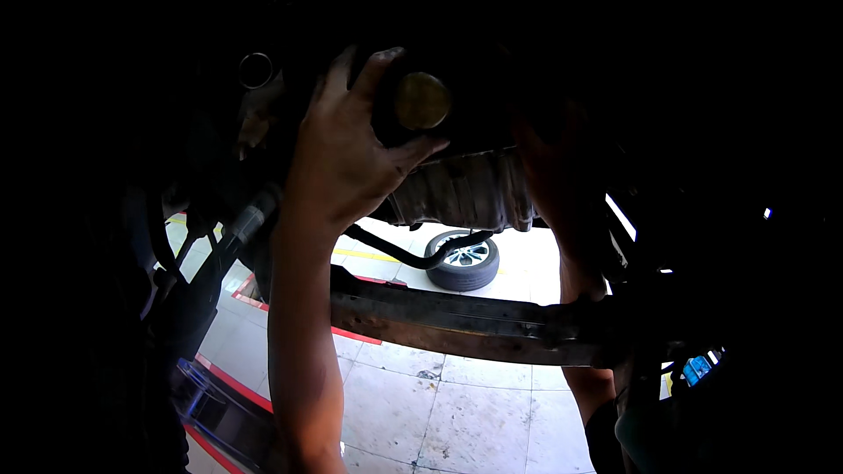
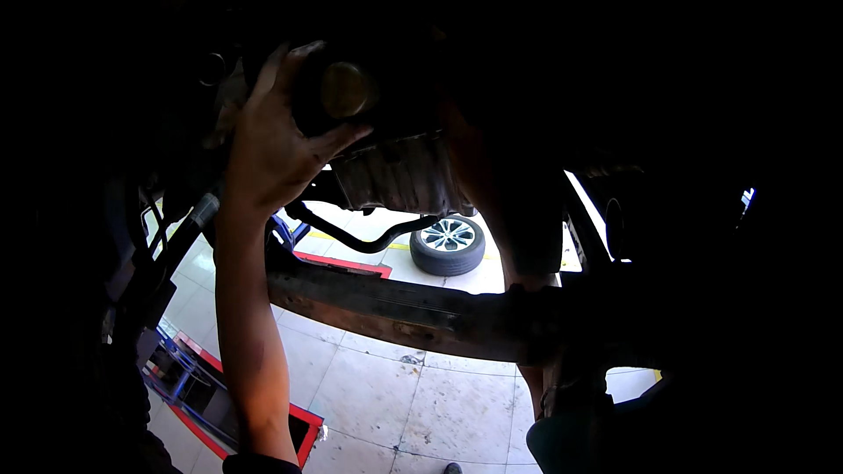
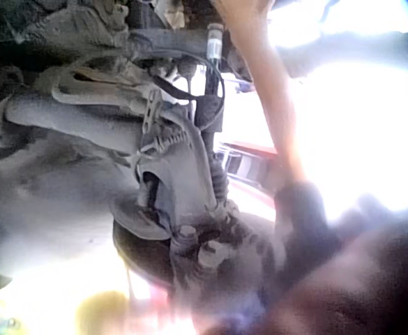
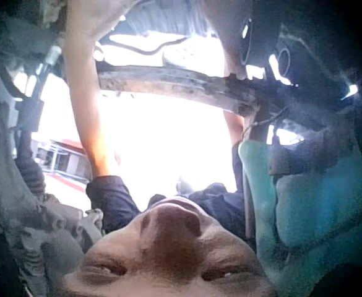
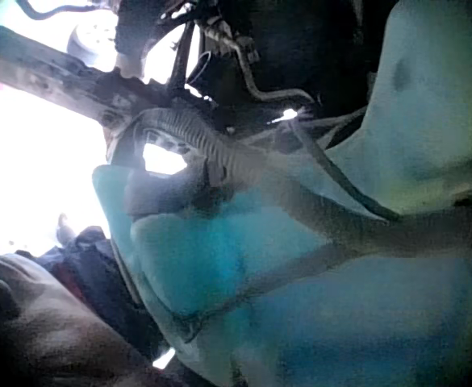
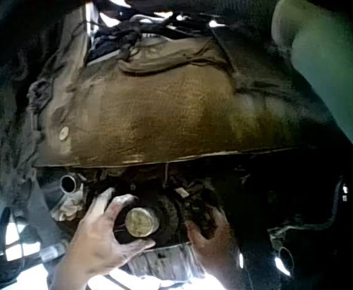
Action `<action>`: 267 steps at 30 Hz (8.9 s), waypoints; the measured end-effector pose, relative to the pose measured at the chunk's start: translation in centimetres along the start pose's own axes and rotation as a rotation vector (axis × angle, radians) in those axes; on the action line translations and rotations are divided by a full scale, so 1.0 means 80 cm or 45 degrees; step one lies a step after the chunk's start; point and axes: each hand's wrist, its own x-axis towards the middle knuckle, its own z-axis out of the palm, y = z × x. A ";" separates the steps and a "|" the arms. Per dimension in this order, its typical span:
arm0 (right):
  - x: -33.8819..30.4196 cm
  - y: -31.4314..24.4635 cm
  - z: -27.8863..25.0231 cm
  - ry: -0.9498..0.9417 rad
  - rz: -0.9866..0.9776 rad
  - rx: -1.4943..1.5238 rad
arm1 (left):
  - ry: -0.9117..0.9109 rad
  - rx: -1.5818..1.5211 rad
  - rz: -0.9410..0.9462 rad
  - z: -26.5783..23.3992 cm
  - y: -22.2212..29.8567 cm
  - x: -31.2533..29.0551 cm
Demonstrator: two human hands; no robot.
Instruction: The person removes an oil filter from the underside of a vehicle, cleans the filter housing, and installs a new oil filter. The person then reattaches the housing cover and secures it with bolts.
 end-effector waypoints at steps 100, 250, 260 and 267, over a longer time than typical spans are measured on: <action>-0.007 -0.026 0.005 -0.226 0.307 0.250 | 0.066 0.330 -0.358 0.014 -0.054 -0.013; 0.044 0.012 -0.020 -0.076 -0.135 -0.701 | -0.117 0.588 -0.410 0.006 -0.073 0.005; 0.070 0.006 -0.017 -0.070 -0.570 -0.801 | -0.094 0.483 -0.306 0.011 -0.118 -0.005; 0.068 0.031 -0.014 0.091 -0.816 -0.889 | -0.028 0.342 -0.237 0.024 -0.114 -0.008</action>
